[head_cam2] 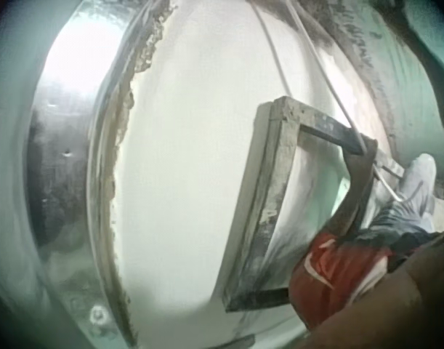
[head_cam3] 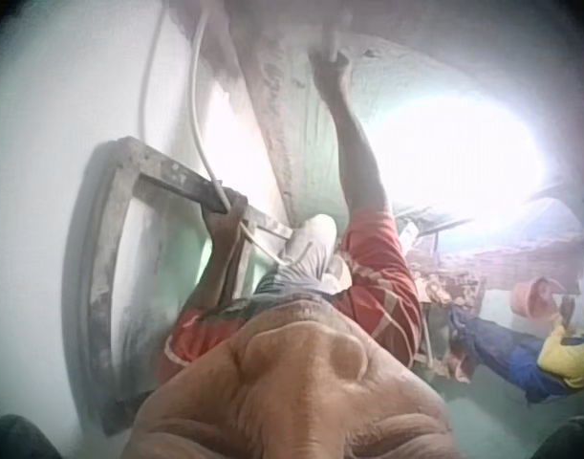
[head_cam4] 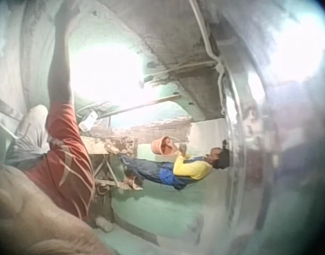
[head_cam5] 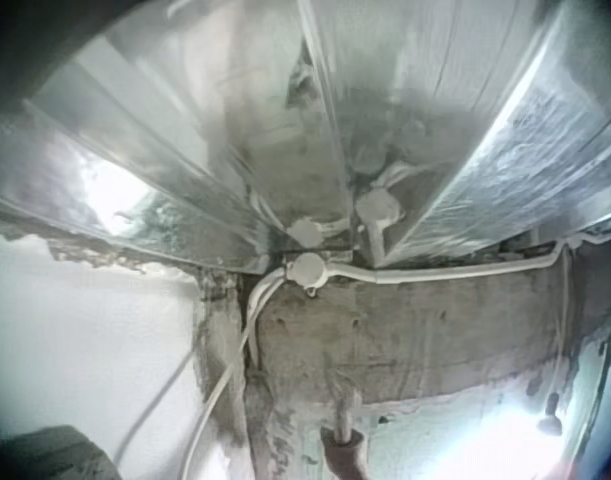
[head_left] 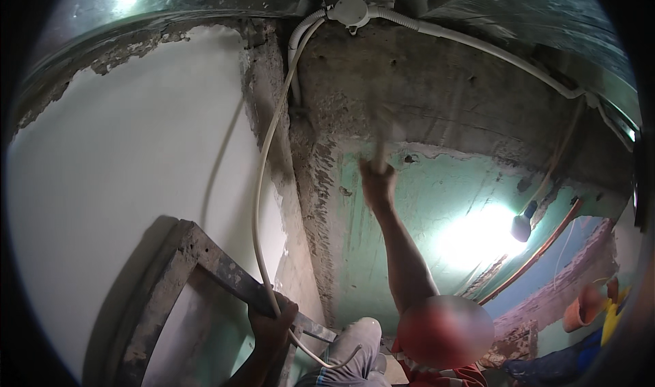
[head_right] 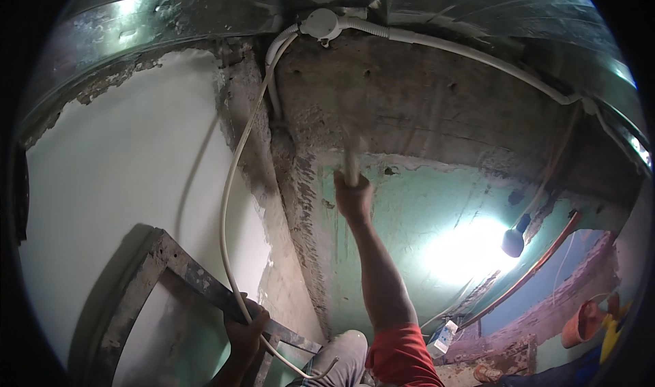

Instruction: The person uses a hammer to chip away at a concrete ceiling, removing loose material and debris. Another person is visible in the background, but the primary focus is on the ceiling work.

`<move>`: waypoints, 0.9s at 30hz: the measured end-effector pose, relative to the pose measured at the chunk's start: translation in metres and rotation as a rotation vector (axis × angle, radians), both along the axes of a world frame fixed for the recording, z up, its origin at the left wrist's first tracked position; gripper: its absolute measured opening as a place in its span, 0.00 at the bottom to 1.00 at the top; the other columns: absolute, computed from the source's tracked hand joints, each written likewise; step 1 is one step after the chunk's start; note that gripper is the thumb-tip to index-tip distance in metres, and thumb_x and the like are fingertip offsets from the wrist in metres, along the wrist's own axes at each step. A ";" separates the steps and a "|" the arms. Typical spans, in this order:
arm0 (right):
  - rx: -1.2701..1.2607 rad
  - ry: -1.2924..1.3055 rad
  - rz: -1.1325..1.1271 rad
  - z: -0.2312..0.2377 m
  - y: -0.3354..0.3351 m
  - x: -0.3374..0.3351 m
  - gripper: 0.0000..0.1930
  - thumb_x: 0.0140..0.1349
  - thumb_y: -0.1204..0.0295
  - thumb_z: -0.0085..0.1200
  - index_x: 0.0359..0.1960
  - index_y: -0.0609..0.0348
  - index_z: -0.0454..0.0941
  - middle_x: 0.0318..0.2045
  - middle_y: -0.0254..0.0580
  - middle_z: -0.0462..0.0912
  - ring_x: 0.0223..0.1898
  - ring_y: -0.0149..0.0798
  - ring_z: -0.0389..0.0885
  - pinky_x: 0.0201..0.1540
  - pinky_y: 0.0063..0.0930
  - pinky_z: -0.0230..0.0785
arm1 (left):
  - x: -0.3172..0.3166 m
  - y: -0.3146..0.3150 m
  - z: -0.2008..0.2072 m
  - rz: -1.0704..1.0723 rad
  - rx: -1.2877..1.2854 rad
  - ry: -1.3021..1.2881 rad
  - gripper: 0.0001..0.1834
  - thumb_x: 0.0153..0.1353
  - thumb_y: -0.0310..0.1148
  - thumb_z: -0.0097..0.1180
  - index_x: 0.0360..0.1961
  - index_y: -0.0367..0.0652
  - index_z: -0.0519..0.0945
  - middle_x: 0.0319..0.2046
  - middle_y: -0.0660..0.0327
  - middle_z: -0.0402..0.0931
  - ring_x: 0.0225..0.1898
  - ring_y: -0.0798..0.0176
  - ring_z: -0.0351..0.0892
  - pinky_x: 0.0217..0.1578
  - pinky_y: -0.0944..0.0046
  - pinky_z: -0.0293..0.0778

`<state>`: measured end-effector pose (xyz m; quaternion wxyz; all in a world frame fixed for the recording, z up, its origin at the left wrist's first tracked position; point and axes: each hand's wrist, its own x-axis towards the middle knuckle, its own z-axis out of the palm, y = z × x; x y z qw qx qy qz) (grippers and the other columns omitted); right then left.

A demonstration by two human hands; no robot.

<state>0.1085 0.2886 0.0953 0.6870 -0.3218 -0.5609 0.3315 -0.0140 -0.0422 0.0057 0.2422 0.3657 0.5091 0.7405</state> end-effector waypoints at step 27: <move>0.130 -0.081 -0.087 0.046 -0.036 -0.034 0.17 0.58 0.60 0.61 0.35 0.64 0.77 0.21 0.49 0.79 0.27 0.41 0.81 0.32 0.39 0.71 | 0.001 -0.003 0.000 -0.048 0.059 -0.048 0.30 0.46 0.16 0.64 0.51 0.34 0.65 0.30 0.62 0.75 0.31 0.67 0.77 0.37 0.65 0.77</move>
